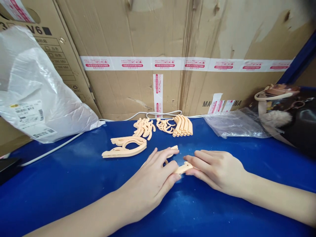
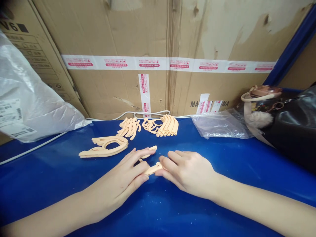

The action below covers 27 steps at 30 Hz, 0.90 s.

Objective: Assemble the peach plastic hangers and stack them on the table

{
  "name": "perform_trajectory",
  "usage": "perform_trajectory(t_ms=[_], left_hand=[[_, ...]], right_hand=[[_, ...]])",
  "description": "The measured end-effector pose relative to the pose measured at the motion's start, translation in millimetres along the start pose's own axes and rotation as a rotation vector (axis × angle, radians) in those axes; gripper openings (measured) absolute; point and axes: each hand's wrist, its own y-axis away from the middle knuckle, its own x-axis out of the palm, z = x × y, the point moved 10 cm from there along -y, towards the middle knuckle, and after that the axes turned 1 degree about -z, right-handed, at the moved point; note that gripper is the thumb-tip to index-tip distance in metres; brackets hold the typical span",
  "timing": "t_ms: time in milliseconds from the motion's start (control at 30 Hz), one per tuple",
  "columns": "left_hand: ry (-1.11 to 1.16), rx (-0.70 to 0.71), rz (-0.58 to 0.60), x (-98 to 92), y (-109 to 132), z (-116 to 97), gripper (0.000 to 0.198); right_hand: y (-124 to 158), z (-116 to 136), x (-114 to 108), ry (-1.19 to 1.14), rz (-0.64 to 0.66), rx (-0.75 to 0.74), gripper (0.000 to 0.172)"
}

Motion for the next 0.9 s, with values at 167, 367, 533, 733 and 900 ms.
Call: perform_trajectory(t_ms=[167,367,533,733,900], left_hand=[[-0.012,-0.018,-0.023,1.0,0.1,4.8,0.023],[-0.037,-0.023,-0.053,1.7,-1.4,7.6,0.021],[-0.065,-0.020,-0.048,3.5,-1.5,7.9,0.020],[-0.066,-0.014,-0.059,2.4,-1.6,6.8,0.020],[-0.078,-0.005,-0.059,3.7,-0.9,6.5,0.021]], right_hand=[[3.8,-23.6,23.6,-0.331,0.224,0.295,0.039],[5.9,-30.9,31.0,-0.482,0.282,0.447,0.032],[5.7,-26.5,30.4,-0.469,0.291,0.417,0.036],[8.7,-30.6,37.1,-0.559,0.319,0.488,0.031],[9.0,-25.4,43.0,-0.585,0.389,0.456,0.031]])
